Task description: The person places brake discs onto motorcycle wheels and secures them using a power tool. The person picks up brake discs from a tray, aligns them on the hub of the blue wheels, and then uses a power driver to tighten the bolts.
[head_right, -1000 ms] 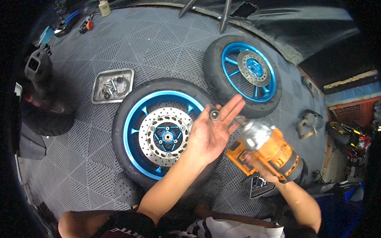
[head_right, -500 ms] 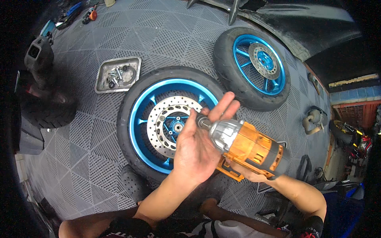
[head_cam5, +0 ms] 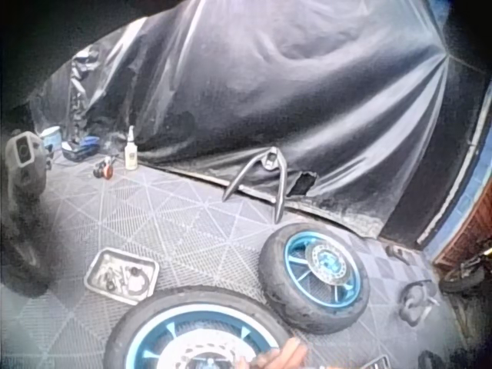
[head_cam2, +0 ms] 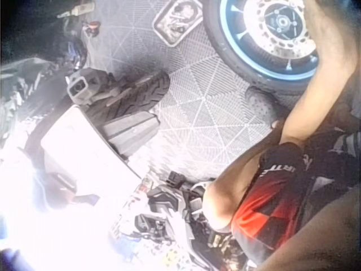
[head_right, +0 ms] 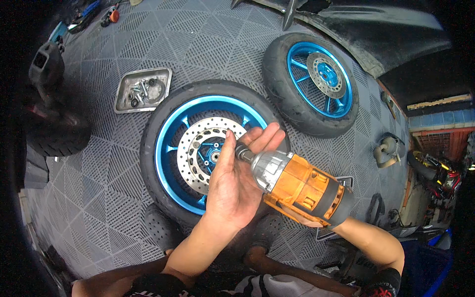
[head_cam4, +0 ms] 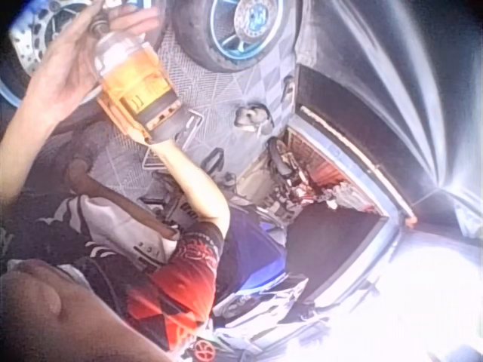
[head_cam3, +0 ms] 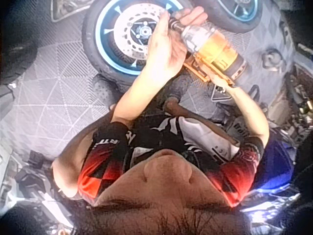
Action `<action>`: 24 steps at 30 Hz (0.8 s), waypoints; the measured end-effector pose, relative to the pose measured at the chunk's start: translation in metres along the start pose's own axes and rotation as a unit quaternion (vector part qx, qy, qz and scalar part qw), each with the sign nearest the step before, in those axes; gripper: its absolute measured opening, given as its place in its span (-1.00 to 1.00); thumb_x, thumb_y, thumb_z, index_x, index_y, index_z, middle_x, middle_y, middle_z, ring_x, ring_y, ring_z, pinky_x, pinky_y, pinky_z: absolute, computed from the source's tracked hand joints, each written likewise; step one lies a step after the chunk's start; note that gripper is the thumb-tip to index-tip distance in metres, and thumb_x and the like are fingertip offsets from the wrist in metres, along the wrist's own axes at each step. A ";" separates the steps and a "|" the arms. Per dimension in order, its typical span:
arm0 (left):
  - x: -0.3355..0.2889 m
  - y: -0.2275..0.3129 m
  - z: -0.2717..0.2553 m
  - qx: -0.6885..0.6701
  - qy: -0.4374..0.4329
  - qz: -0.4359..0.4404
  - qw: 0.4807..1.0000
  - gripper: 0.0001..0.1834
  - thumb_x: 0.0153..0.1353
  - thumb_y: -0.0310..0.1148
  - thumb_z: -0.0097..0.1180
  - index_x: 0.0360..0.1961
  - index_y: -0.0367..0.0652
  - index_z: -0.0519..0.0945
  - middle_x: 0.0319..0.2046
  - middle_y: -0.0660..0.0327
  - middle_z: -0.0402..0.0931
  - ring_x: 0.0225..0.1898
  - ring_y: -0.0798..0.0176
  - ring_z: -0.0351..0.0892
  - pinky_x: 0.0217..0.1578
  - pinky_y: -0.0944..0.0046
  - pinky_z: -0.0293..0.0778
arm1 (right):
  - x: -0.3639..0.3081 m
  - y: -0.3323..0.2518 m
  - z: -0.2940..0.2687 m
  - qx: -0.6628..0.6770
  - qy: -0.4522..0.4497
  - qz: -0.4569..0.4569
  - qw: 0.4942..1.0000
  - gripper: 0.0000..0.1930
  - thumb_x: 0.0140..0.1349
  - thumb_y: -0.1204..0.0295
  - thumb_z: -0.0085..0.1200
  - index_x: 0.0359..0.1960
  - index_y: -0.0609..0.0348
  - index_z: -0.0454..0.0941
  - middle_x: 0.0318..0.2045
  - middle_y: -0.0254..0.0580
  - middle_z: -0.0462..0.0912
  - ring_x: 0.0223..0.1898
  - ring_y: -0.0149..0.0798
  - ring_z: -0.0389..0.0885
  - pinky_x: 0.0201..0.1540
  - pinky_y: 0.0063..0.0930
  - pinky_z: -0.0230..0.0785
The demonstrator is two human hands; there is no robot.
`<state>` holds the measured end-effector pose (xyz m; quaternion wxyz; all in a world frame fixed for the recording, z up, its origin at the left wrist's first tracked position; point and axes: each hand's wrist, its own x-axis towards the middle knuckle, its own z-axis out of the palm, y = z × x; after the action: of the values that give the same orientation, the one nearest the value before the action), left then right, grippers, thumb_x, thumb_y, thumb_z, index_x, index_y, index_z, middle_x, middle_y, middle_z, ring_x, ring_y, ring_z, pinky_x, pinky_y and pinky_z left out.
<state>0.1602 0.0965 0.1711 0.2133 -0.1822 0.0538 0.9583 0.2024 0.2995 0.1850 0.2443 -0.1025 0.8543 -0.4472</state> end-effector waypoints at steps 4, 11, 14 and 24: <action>0.001 -0.003 0.001 -0.004 0.033 -0.012 0.999 -0.47 0.54 0.12 -0.20 0.05 -0.19 0.43 0.31 -0.09 0.44 0.41 0.03 0.34 0.42 -0.01 0.20 | 0.003 0.001 -0.004 -0.015 0.010 -0.019 1.000 -0.86 0.28 0.36 0.18 -0.26 0.16 0.55 -0.48 -0.35 0.56 -0.43 -0.37 0.55 -0.32 -0.43 0.42; 0.004 -0.014 -0.006 0.010 0.028 0.023 0.999 -0.61 0.51 -0.03 -0.12 -0.33 -0.09 0.46 0.17 -0.14 0.56 0.31 -0.01 0.46 0.36 0.03 0.26 | 0.002 0.000 -0.007 -0.030 0.028 -0.038 0.998 -0.79 0.13 0.35 0.31 -0.29 0.16 0.59 -0.47 -0.33 0.62 -0.42 -0.33 0.63 -0.32 -0.41 0.47; 0.004 -0.019 -0.001 0.035 0.040 0.059 0.997 -0.63 0.50 -0.08 -0.16 -0.41 -0.07 0.41 0.12 -0.21 0.60 0.24 -0.08 0.53 0.32 0.04 0.30 | -0.002 0.001 -0.006 -0.034 0.039 -0.049 0.997 -0.76 0.06 0.35 0.37 -0.31 0.17 0.61 -0.46 -0.32 0.65 -0.42 -0.31 0.66 -0.32 -0.40 0.49; 0.004 -0.054 -0.035 0.067 0.040 0.069 0.995 -0.47 0.54 0.04 -0.20 -0.15 -0.32 0.45 0.20 -0.32 0.49 0.26 -0.18 0.50 0.30 -0.10 0.40 | -0.012 0.020 -0.004 0.147 0.021 0.176 0.973 -0.70 0.08 0.36 0.39 -0.20 0.20 0.63 -0.32 -0.27 0.72 -0.34 -0.31 0.72 -0.30 -0.42 0.53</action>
<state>0.1915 0.1401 0.1355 0.1561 -0.2016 0.1387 0.9569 0.2114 0.3190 0.1749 0.3140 0.0957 0.7886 -0.5200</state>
